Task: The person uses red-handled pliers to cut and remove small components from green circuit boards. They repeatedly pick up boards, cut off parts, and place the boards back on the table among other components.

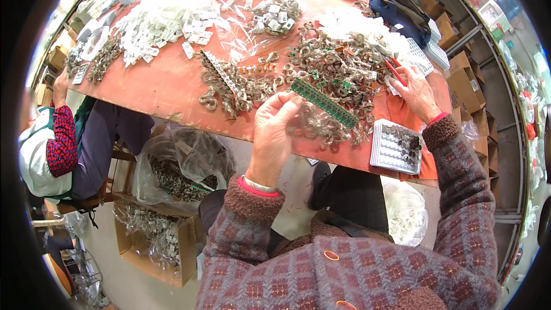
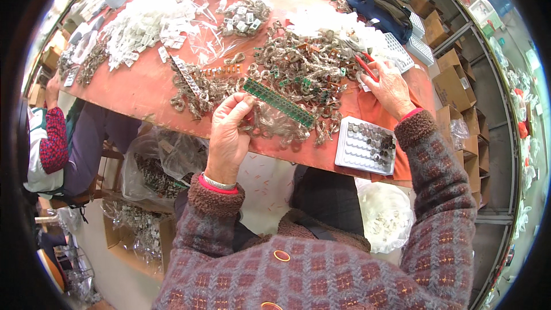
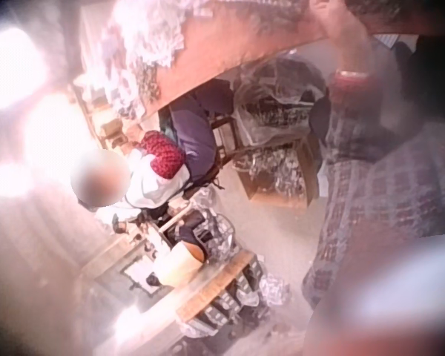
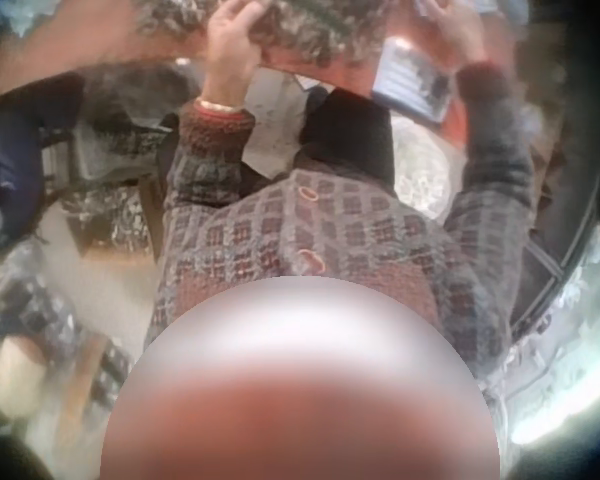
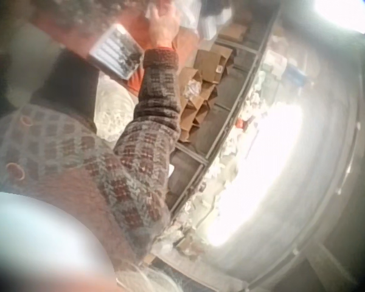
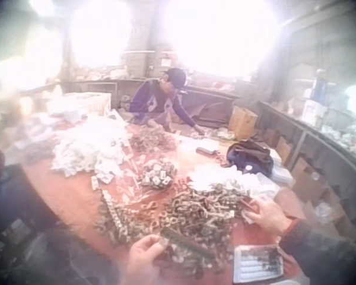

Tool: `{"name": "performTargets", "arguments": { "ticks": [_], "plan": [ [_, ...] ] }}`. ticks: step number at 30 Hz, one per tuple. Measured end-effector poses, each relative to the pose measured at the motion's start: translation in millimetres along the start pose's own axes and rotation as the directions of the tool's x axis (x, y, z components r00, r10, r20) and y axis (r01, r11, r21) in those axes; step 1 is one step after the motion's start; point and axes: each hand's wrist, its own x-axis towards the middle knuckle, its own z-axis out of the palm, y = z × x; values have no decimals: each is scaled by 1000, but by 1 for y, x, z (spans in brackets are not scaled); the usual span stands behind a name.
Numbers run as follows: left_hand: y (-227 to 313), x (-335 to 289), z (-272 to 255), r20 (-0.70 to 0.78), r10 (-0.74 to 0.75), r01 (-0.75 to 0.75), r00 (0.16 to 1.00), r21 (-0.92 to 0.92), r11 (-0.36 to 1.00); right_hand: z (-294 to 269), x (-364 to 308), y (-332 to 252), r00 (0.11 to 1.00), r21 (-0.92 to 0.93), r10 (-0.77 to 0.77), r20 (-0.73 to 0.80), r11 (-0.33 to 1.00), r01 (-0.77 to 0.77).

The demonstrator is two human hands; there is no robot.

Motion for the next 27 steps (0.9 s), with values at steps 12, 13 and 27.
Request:
{"name": "performTargets", "arguments": {
  "ticks": [12,13,27],
  "plan": [
    [-1,0,-3,-19,-20,17,1000,-134,991,-33,-42,-155,763,195,-644,-51,743,640],
    [1,-2,-3,-3,-37,36,999,-158,987,-31,-42,-157,734,149,-677,-56,721,676],
    [4,5,-12,1,105,-105,994,1,994,-29,-31,-155,937,606,-321,-134,722,334]
  ]
}}
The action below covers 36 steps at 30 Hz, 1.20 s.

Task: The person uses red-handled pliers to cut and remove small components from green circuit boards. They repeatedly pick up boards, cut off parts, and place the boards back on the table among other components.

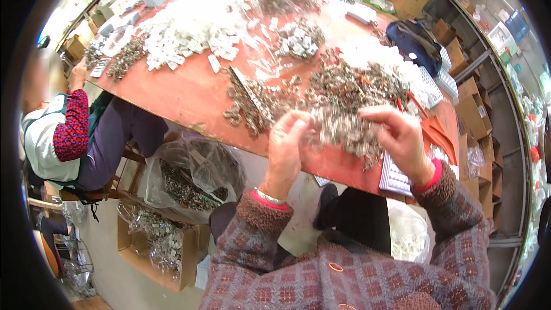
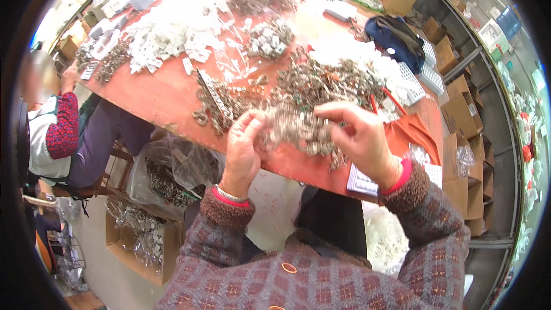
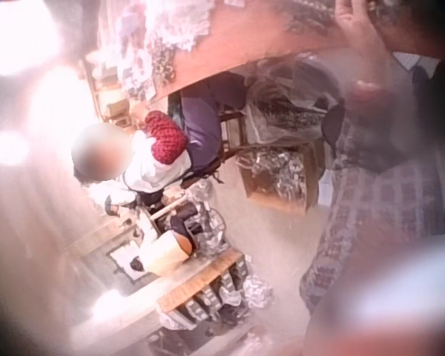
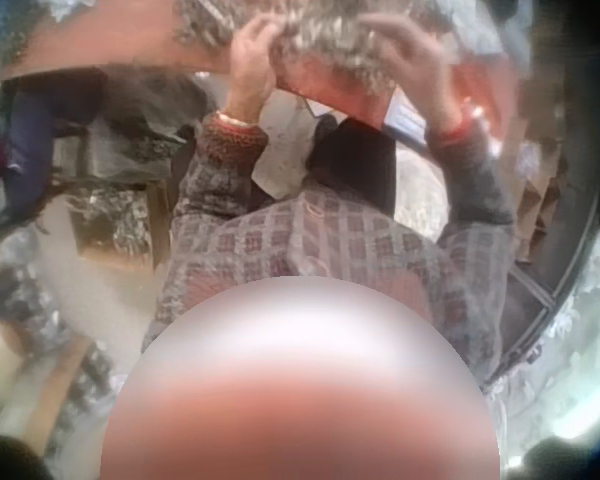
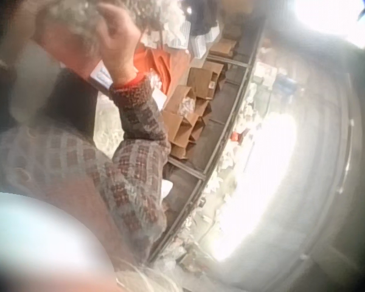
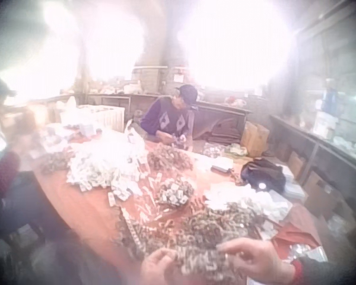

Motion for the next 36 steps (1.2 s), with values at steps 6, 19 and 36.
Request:
{"name": "performTargets", "arguments": {
  "ticks": [6,19,36],
  "plan": [
    [1,3,2,18,-12,11,1000,76,997,-6,5,26,906,621,412,94,687,-377],
    [4,2,-3,103,-164,159,981,58,986,-15,7,42,826,650,480,295,532,-542],
    [2,1,-4,78,-205,188,976,185,965,-31,15,47,781,100,530,331,803,-587]
  ]
}}
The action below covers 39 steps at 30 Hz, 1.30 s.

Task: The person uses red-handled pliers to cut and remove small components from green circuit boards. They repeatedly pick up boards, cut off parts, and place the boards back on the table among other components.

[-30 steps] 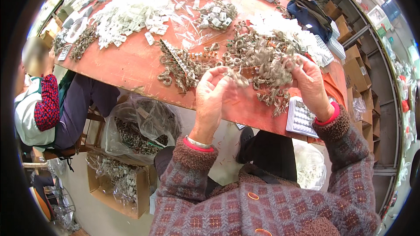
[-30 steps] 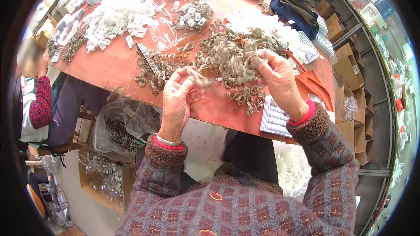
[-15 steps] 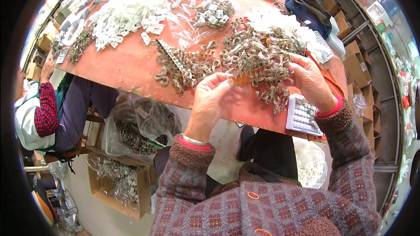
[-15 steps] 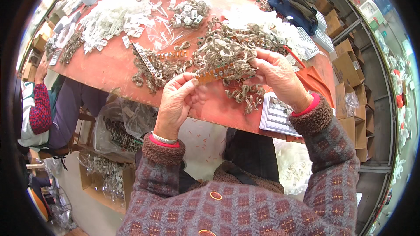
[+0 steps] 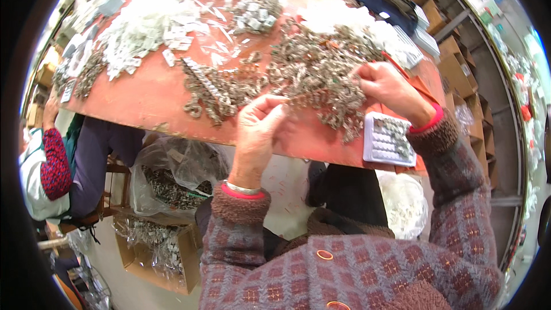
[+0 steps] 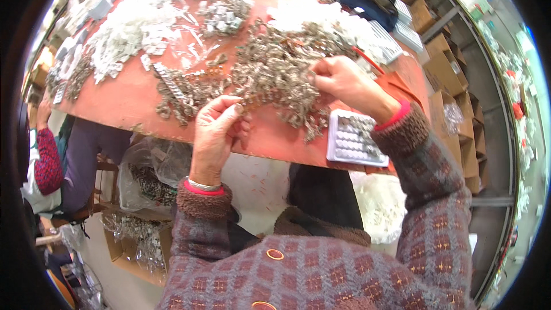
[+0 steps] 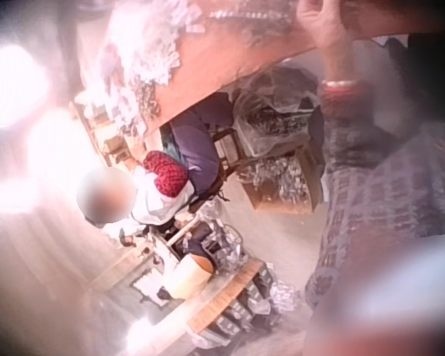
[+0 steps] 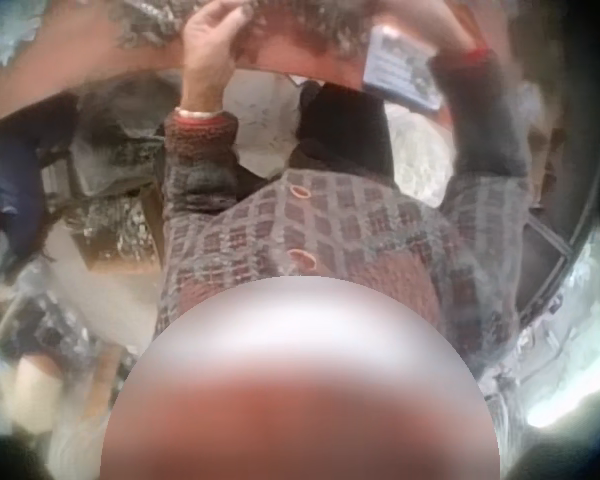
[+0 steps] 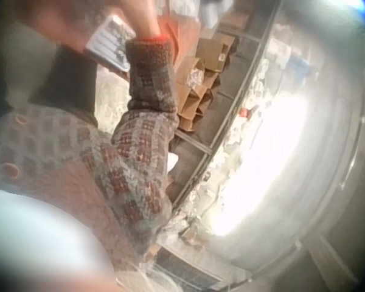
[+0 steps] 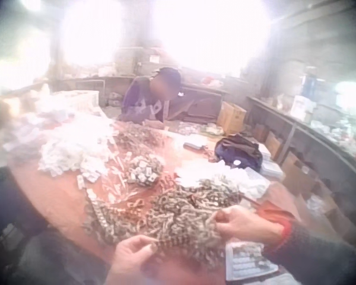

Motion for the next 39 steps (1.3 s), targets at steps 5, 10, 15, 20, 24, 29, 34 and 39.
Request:
{"name": "performTargets", "arguments": {
  "ticks": [5,10,15,20,24,29,34,39],
  "plan": [
    [0,2,-3,42,-62,62,997,-13,998,1,5,1,998,-10,-57,-27,998,57],
    [-2,2,-2,-35,-15,15,999,-7,1000,3,3,-9,1000,23,-15,-9,1000,15],
    [-3,2,-1,-52,12,-11,999,24,1000,2,3,-6,998,243,-10,55,970,-4],
    [-3,1,-1,-59,19,-17,998,32,999,-4,4,-1,979,215,71,190,970,-112],
    [-4,2,-1,-56,40,-38,998,39,999,-1,3,-1,976,234,103,190,961,-147],
    [-4,4,-1,-65,30,-27,997,40,999,3,2,0,991,227,71,111,969,-94],
    [-3,2,3,-64,94,-89,994,74,993,12,6,3,999,152,-9,-37,988,15],
    [0,0,5,-107,85,-81,991,37,996,15,8,0,993,44,-46,-105,998,51]
  ]
}}
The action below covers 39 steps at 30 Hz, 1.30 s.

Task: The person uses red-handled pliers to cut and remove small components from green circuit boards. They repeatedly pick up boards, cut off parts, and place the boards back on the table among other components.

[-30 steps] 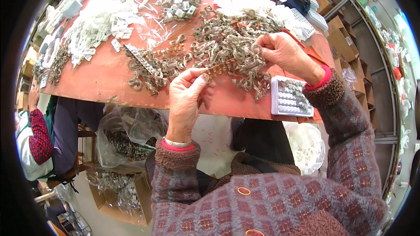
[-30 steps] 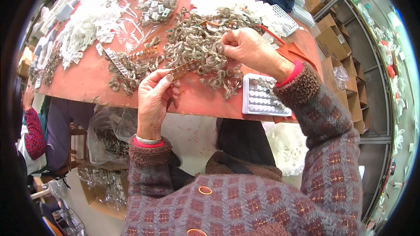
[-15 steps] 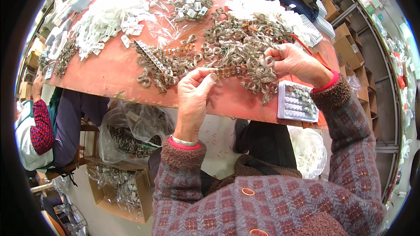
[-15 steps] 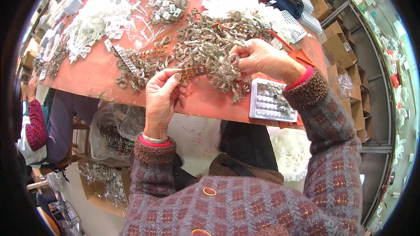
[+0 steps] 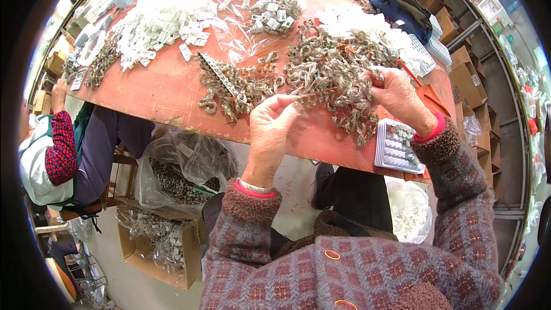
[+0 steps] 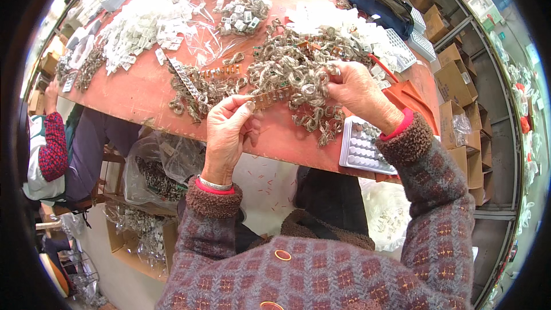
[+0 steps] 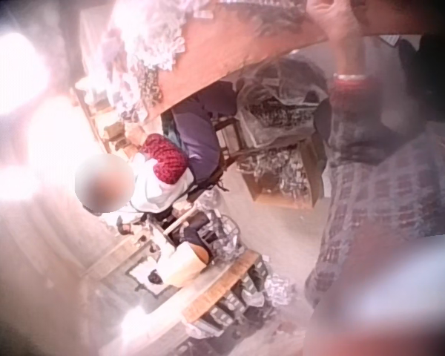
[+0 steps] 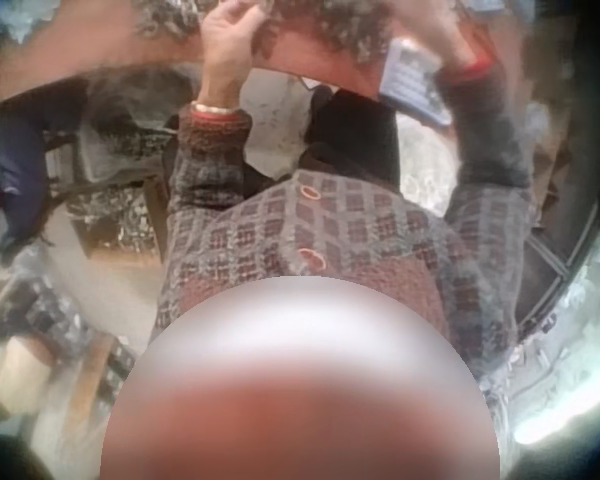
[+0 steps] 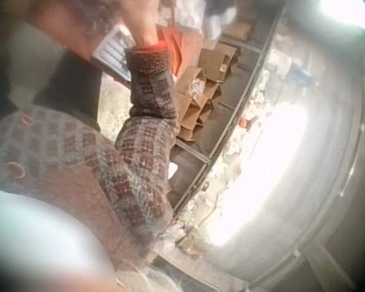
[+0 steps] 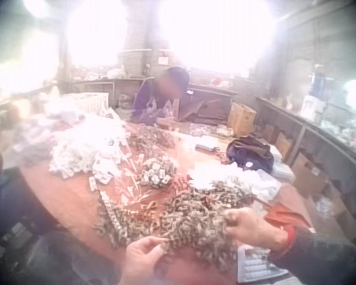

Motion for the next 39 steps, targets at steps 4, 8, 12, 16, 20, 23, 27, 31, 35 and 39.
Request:
{"name": "performTargets", "arguments": {
  "ticks": [4,8,12,16,20,23,27,31,35,39],
  "plan": [
    [0,1,-1,7,-22,22,1000,-45,999,-4,-4,3,986,215,2,169,976,-39],
    [1,0,-3,21,-30,30,999,-37,999,-3,2,7,972,236,-24,235,971,-34],
    [2,0,-3,10,-43,43,999,-35,998,1,0,7,989,252,-30,143,968,-7],
    [2,1,-4,-9,-72,71,997,-85,994,0,-2,5,980,333,-59,192,943,-9],
    [1,2,-6,20,-51,52,999,-108,993,-6,1,3,964,294,-50,259,955,-29],
    [1,2,-6,2,-59,59,998,-110,992,-6,-1,1,970,336,-61,235,941,-22],
    [0,2,-7,6,-51,51,999,-119,992,-6,-4,1,960,372,-109,258,928,6],
    [-2,4,-11,10,-12,14,1000,-145,989,-12,3,9,979,303,-179,95,942,143],
    [-5,6,-14,19,8,-4,1000,-205,979,-28,16,7,976,42,-200,-85,978,204],
    [-7,8,-14,4,32,-31,999,-201,979,-20,2,-8,866,-501,-393,-309,841,203]
  ]
}}
